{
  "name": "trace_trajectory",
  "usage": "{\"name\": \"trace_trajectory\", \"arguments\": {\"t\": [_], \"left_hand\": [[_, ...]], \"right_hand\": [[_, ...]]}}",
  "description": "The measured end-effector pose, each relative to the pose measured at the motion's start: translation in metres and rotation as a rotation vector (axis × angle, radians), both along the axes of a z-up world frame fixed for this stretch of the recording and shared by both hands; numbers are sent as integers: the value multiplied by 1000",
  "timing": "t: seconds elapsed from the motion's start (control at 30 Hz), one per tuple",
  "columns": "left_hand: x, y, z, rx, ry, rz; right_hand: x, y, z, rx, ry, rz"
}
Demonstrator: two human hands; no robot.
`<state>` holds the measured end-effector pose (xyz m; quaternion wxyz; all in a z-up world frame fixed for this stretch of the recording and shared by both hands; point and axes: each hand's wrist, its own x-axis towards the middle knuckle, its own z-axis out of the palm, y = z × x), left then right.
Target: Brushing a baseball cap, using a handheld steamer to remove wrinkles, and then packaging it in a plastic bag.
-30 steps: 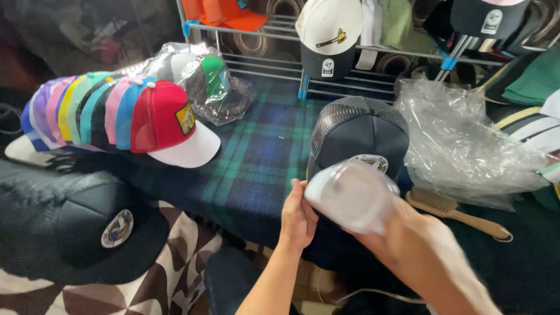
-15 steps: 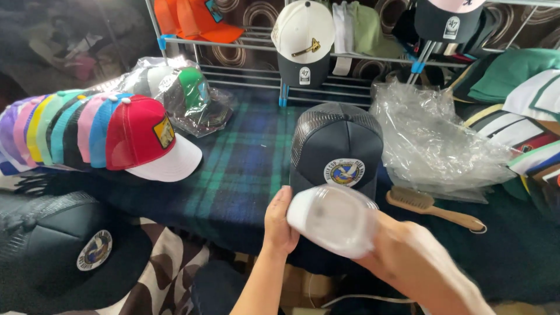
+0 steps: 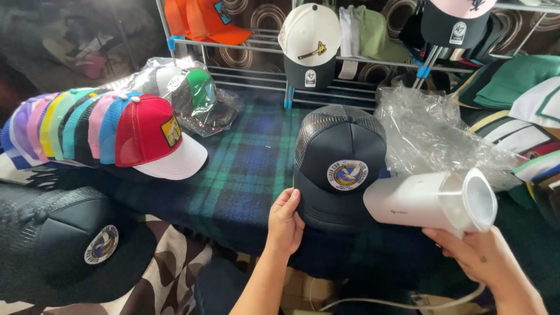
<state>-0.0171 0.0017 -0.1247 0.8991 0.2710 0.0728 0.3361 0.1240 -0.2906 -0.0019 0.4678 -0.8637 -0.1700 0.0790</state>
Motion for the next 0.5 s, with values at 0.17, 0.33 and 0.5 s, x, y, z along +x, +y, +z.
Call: {"name": "trace_trajectory", "arguments": {"t": [0.17, 0.33, 0.5], "left_hand": [[-1, -2, 2, -8, -8, 15], [-5, 0, 1, 63, -84, 8], [-11, 0, 10, -69, 11, -32]], "right_hand": [[-26, -8, -18, -46, -246, 246], [-89, 41, 15, -102, -637, 589], [-131, 121, 83, -589, -471, 492]]}}
